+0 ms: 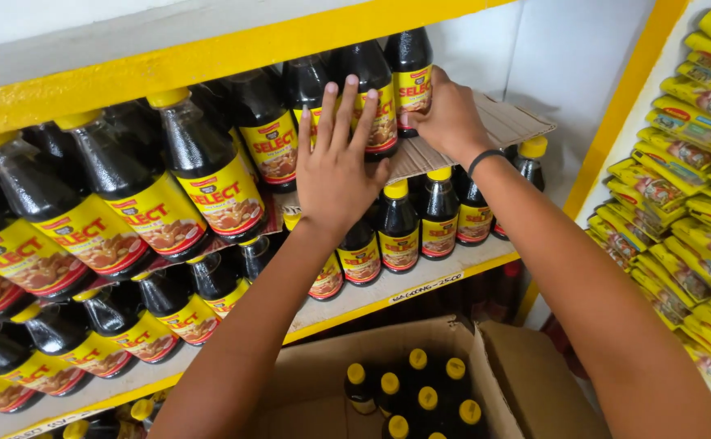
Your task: Stocking bottles of soy sauce from a cardboard box onto a store shelf.
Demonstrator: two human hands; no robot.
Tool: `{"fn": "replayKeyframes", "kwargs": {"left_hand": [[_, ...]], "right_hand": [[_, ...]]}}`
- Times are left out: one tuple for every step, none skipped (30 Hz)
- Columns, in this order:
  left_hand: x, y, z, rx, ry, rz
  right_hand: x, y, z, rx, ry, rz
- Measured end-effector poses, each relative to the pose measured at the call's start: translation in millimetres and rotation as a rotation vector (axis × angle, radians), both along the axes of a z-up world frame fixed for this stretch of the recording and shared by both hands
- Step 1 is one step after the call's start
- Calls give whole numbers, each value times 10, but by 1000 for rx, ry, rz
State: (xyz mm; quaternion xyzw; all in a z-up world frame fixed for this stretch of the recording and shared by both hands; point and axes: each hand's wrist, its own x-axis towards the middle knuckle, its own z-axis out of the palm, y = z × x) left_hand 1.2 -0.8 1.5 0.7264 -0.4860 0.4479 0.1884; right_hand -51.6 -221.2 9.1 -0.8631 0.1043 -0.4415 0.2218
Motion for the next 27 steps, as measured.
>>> {"fn": "replayKeyframes", "kwargs": {"left_hand": [[-9,-1,-9,3,-4,-4],[-18,3,-12,-7,-2,-22],[3,10,12,-27,-8,-32],[8,-6,53,-34,-20,-31],[-9,2,40,-15,3,-24],[-32,3,31,3,26,-18],[-45,16,14,20,-1,-27],[-61,33,7,21,18,-29],[-76,17,30,-6,41,-25],[-8,-8,157,-17,17,-27],[-20,9,112,-1,20,-17],[-27,22,55,14,23,-7],[-23,26,50,19,18,-12],[-26,20,51,13,22,-12],[-38,9,47,11,30,-15],[-31,2,57,20,27,-22],[-24,2,55,6,23,-30],[-16,9,53,-8,18,-38],[-21,9,63,-11,15,-32],[-26,8,77,-11,18,-31],[-35,18,74,-4,23,-30],[-30,37,61,1,23,-24],[-29,25,65,2,21,-24],[-29,17,70,2,20,-24],[-30,8,73,-4,18,-22],[-29,1,75,1,25,-21],[-26,11,68,11,33,-18]], "right_hand": [[-28,26,10,3,-4,-4],[-57,57,25,66,31,4],[-42,89,84,120,59,20],[92,-24,44,113,47,22],[225,-116,-47,76,102,-62],[354,-213,-134,38,156,-145],[509,-300,-238,57,130,-153],[662,-384,-326,3,71,-152],[836,-509,-302,-79,15,-146],[795,-506,-123,-89,-9,-149],[691,-456,-141,-84,22,-118],[592,-412,-167,-78,54,-86],[589,-417,-166,-73,49,-91],[578,-433,-160,-64,47,-55],[552,-454,-170,-51,49,-20],[464,-399,-123,-42,47,-27],[394,-339,-57,38,80,-2],[324,-271,8,117,114,24],[340,-307,0,113,111,31],[356,-344,-5,119,71,72],[367,-369,-45,133,34,112],[367,-372,-64,138,33,119],[348,-405,-45,189,38,201],[327,-434,-27,240,44,283],[293,-419,8,233,43,285],[261,-402,41,181,136,198],[236,-369,52,134,228,112]]}}
